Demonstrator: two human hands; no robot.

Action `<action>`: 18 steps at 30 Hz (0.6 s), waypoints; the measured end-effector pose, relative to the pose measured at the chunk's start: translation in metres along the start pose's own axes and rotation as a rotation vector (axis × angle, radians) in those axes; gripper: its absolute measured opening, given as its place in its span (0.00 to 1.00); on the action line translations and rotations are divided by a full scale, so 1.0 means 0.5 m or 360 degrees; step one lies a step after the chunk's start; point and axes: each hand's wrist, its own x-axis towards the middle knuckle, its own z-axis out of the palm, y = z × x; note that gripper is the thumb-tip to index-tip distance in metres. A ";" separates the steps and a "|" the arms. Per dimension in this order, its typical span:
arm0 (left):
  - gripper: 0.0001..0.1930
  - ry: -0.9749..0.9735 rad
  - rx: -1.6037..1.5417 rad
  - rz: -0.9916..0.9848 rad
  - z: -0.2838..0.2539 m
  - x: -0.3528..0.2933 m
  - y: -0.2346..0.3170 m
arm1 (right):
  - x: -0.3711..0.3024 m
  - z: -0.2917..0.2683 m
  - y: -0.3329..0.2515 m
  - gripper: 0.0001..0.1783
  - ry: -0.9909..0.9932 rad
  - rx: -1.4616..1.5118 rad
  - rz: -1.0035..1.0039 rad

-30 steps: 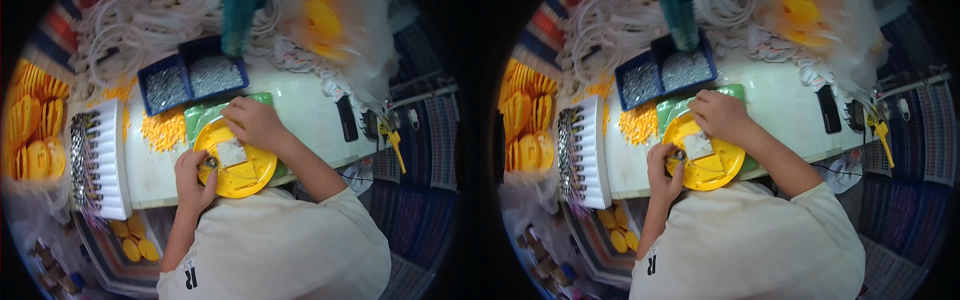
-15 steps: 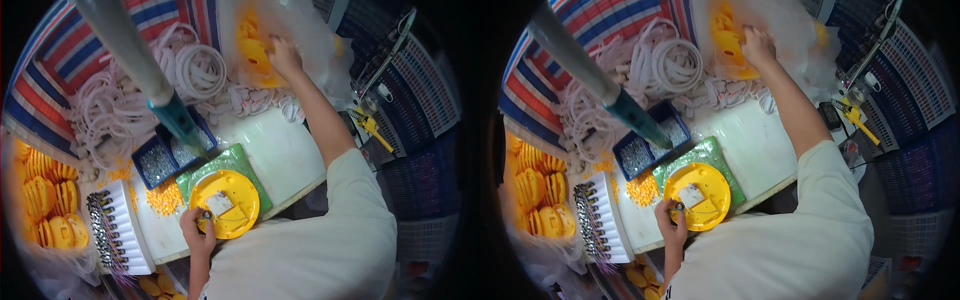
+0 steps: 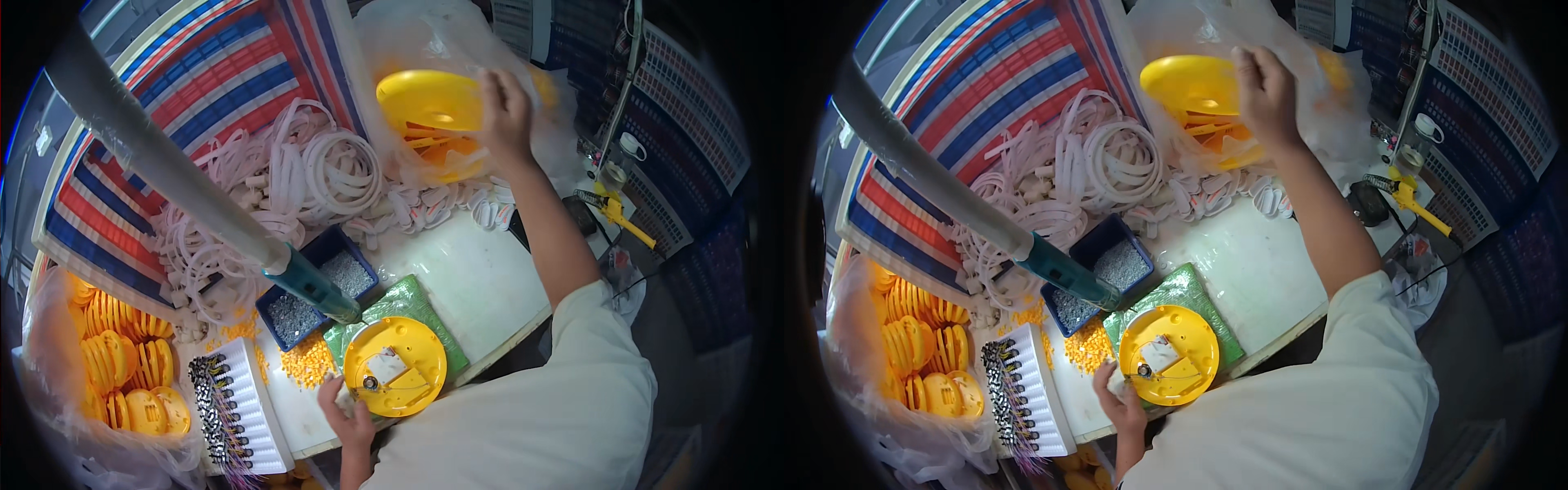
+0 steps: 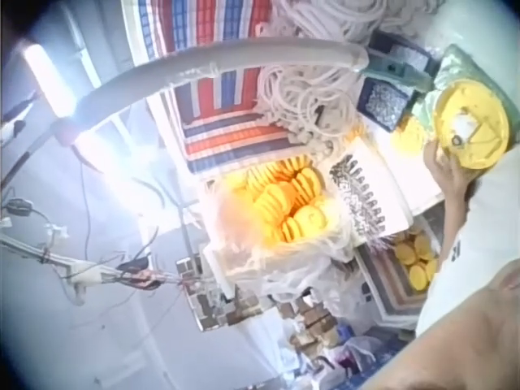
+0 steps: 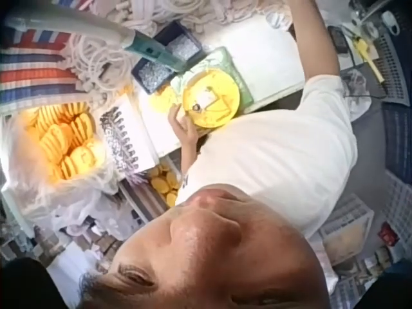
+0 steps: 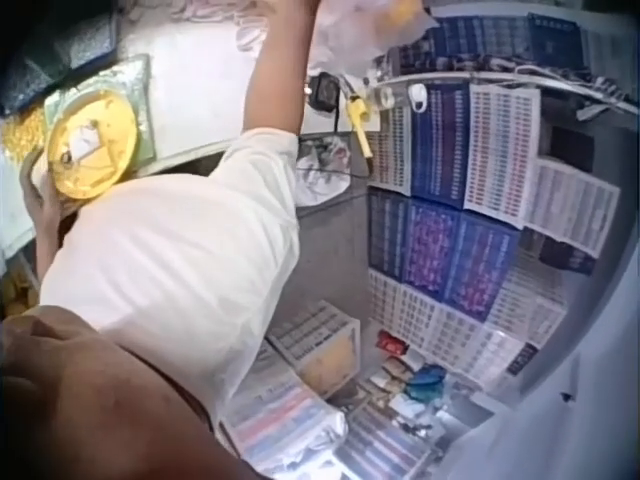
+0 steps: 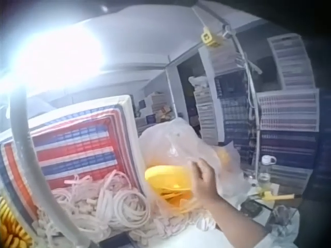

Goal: Assemble yellow plastic toy components using a glue gun and manual assembly techniques.

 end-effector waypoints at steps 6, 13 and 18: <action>0.28 0.0204 -0.0327 0.0166 -0.035 0.102 0.117 | -0.155 -0.051 -0.145 0.30 -0.0432 0.2121 -0.0324; 0.30 -0.0569 -0.1900 -0.1364 -0.012 0.147 0.140 | -0.306 0.070 -0.291 0.23 -0.0951 0.1843 -0.0638; 0.30 0.0149 -0.1921 -0.1127 -0.092 0.098 0.127 | -0.253 0.244 -0.134 0.12 -0.0779 0.0375 -0.0164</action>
